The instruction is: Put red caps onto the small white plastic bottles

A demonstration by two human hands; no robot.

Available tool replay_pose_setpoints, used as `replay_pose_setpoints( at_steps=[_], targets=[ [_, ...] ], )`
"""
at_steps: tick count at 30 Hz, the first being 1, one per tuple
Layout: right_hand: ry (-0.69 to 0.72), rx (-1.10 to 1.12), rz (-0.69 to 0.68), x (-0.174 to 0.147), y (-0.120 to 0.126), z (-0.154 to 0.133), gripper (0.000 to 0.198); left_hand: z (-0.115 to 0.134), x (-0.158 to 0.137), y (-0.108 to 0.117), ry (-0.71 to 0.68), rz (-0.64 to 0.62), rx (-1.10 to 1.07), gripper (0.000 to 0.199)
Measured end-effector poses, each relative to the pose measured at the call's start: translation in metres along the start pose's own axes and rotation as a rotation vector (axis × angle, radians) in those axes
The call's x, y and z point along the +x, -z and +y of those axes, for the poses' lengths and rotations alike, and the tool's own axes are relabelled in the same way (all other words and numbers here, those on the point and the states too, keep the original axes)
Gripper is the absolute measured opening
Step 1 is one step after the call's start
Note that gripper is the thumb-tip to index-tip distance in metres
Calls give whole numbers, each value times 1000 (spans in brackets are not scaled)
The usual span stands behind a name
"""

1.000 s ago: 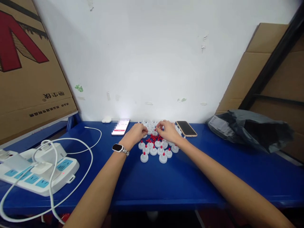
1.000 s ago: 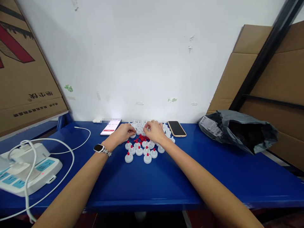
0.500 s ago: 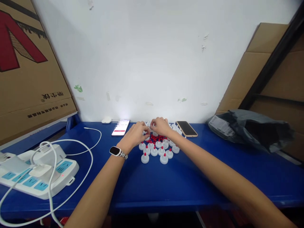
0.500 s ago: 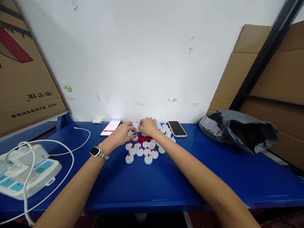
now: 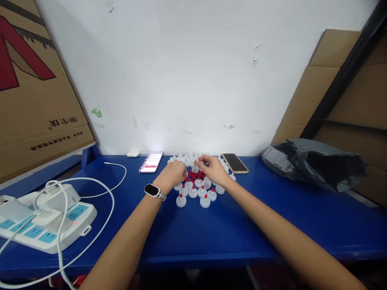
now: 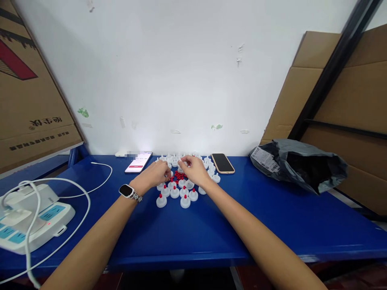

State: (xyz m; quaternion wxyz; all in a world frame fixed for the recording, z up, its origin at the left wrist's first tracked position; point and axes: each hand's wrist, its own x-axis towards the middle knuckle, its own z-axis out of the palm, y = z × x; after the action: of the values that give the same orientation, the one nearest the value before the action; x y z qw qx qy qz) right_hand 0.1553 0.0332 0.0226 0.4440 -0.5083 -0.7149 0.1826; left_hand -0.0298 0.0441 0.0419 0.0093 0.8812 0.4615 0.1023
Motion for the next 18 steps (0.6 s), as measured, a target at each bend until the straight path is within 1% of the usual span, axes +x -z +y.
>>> replay_pose_setpoints(
  at_steps=[3, 7, 11, 14, 18],
  targets=[
    [7, 60, -11, -2, 0, 2, 29, -7, 0, 0, -44, 38, -97, 10],
    [-8, 196, 11, -6, -2, 4, 37, -10, -2, 2, -70, 144, -464, 17],
    [-53, 354, 33, -7, -7, 2, 40, 0, -1, 0, -105, 270, -796, 29],
    [-53, 437, 34, -7, -9, -1, 43, 9, 3, -7, -79, 310, -993, 32],
    [-54, 468, 77, -8, -8, -3, 48, 15, 6, -15, -2, 333, -1220, 28]
  ],
)
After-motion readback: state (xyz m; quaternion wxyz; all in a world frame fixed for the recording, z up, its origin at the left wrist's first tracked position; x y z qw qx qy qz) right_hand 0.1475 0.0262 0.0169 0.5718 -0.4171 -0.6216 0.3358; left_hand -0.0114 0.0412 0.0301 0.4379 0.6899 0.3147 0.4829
